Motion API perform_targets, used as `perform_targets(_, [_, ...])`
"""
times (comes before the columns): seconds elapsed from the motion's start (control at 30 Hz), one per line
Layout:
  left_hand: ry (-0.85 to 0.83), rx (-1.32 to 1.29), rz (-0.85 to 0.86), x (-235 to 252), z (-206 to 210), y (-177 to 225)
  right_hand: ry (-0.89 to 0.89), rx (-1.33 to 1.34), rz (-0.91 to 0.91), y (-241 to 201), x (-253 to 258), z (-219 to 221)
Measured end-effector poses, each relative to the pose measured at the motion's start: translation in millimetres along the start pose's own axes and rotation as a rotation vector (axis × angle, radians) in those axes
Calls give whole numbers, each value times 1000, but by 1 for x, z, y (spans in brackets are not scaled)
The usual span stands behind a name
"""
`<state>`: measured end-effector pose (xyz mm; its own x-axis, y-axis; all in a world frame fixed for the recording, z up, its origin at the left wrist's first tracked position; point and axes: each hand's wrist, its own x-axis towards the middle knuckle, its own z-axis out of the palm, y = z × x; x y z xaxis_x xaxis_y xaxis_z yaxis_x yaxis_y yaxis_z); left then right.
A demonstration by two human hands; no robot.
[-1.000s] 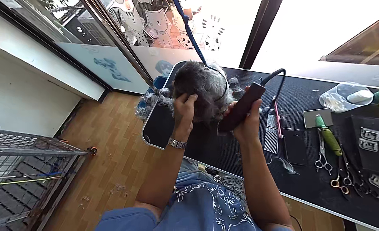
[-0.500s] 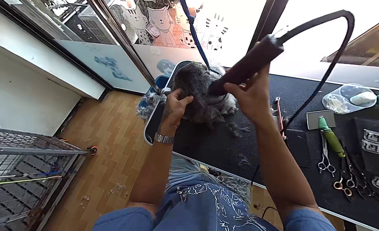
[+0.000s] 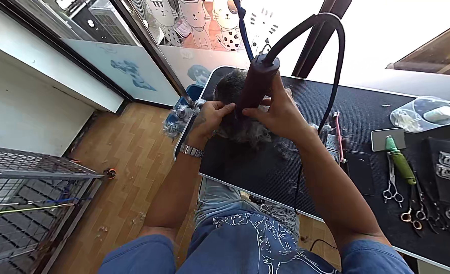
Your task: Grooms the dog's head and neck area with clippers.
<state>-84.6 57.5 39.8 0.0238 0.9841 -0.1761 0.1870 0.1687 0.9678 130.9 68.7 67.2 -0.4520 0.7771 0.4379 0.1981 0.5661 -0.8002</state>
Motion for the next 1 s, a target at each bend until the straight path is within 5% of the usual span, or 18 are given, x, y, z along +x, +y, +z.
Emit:
perform_targets(0.27, [-91,-22,-16,0,1,10,192,-17,-205,-5,-3,-3])
perform_targets(0.5, [-39,-43,-17,1,3,6,-7,-3,-60,-2,-10,-7])
perform_targets(0.73, [-24,-86,-47,5,-2,4,208,164,-91,1,-2,3])
perform_targets(1.0, [-56,28,-99,15,2,2,71,32,-31,3,-11,3])
